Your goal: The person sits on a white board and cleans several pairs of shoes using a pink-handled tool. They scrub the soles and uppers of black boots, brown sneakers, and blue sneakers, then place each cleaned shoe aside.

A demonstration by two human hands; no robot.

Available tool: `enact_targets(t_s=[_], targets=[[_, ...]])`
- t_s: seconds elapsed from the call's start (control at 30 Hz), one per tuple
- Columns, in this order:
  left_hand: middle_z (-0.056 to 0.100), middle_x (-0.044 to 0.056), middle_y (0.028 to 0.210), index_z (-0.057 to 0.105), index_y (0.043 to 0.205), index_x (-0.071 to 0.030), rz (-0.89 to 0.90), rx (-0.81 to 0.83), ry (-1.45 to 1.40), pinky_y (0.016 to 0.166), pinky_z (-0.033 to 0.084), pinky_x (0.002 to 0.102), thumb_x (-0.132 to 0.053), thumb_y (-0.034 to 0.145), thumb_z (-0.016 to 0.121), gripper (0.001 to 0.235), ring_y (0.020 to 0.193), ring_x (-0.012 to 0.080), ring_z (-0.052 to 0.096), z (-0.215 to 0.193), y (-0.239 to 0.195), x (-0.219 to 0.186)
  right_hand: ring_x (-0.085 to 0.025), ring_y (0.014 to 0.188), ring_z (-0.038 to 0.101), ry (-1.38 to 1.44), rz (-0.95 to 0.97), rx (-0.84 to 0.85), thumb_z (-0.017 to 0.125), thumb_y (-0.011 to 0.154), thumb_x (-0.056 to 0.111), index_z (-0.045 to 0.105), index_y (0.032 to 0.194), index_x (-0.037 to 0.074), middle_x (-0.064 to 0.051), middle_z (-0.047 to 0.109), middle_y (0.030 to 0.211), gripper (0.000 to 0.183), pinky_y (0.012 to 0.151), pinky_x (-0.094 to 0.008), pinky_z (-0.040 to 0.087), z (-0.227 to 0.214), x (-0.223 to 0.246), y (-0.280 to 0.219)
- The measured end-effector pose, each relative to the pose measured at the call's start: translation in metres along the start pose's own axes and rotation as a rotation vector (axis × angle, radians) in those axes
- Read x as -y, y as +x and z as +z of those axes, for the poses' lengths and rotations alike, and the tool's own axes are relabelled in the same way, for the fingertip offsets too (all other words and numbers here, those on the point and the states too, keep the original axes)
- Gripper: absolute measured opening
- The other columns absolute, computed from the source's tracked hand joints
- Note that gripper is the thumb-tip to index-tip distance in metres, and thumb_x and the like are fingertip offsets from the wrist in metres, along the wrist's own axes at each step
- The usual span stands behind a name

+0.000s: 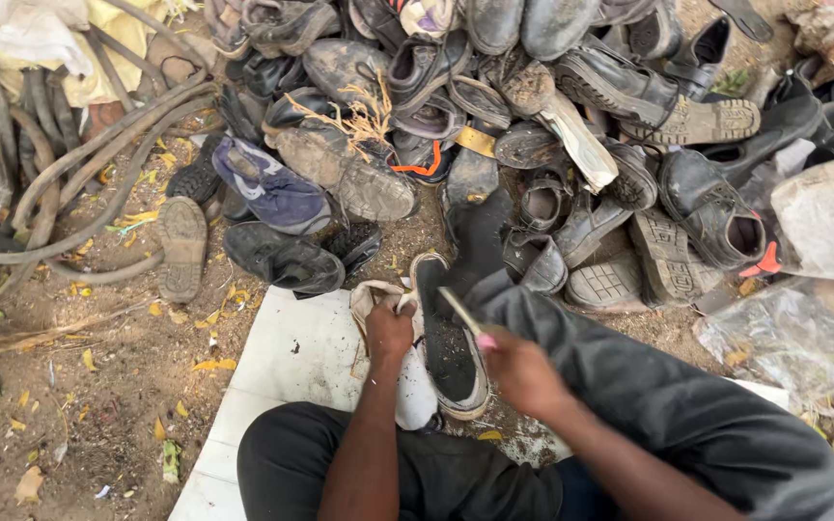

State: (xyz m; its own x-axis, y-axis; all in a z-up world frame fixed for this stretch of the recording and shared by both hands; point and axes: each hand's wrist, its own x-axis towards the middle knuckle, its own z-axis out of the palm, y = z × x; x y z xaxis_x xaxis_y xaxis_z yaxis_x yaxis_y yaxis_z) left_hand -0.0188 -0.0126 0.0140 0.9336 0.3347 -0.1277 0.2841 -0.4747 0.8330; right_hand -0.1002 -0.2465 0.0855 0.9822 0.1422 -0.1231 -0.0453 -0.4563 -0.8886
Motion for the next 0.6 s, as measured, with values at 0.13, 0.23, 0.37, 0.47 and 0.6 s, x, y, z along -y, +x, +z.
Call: enact_targets(t_s=[0.13, 0.23, 0.37, 0.47, 0.6], targets=[[0.075, 0.021, 0.098, 0.076, 0.106, -0.003, 0.100, -0.109, -0.032, 0.081, 0.053, 0.044, -0.023, 0.087, 0.078, 0.028, 0.089, 0.0378, 0.072, 0.005, -0.007, 0.003, -0.045, 0.085, 0.071, -0.470, -0.081, 0.013, 0.052, 0.099, 0.021, 0.057, 0.137, 0.014, -0.025, 0.073, 0.089, 0.040, 0.076, -0.056, 0.054, 0.076, -0.025, 0.061], [0.075, 0.021, 0.095, 0.077, 0.107, -0.005, 0.045, -0.089, -0.002, 0.077, 0.053, 0.045, -0.024, 0.090, 0.076, 0.025, 0.085, 0.0384, 0.072, 0.005, -0.011, 0.001, -0.046, 0.091, 0.071, -0.548, 0.006, 0.051, 0.051, 0.102, 0.025, 0.059, 0.133, 0.016, -0.025, 0.073, 0.096, 0.034, 0.083, -0.057, 0.054, 0.098, -0.024, 0.088], [0.076, 0.016, 0.090, 0.079, 0.104, -0.012, -0.049, -0.041, -0.023, 0.074, 0.053, 0.044, -0.024, 0.092, 0.071, 0.019, 0.080, 0.0347, 0.074, 0.004, -0.012, -0.005, -0.048, 0.094, 0.069, -0.543, 0.044, 0.070, 0.050, 0.099, 0.027, 0.057, 0.136, 0.021, -0.024, 0.073, 0.102, 0.038, 0.084, -0.058, 0.054, 0.106, 0.005, 0.109], [0.076, 0.016, 0.092, 0.078, 0.102, -0.010, 0.077, -0.098, -0.048, 0.074, 0.054, 0.043, -0.022, 0.092, 0.069, 0.018, 0.081, 0.0347, 0.073, 0.002, -0.014, -0.001, -0.049, 0.094, 0.069, -0.521, 0.100, 0.084, 0.049, 0.101, 0.027, 0.052, 0.145, 0.025, -0.027, 0.071, 0.104, 0.044, 0.085, -0.058, 0.054, 0.103, 0.021, 0.097], [0.076, 0.016, 0.093, 0.078, 0.100, -0.009, 0.097, -0.124, 0.032, 0.074, 0.052, 0.045, -0.023, 0.090, 0.071, 0.019, 0.082, 0.0359, 0.071, 0.003, -0.012, 0.001, -0.048, 0.091, 0.070, -0.621, 0.027, 0.137, 0.052, 0.090, 0.015, 0.045, 0.152, 0.022, -0.028, 0.072, 0.100, 0.063, 0.083, -0.059, 0.053, 0.088, 0.020, 0.060]])
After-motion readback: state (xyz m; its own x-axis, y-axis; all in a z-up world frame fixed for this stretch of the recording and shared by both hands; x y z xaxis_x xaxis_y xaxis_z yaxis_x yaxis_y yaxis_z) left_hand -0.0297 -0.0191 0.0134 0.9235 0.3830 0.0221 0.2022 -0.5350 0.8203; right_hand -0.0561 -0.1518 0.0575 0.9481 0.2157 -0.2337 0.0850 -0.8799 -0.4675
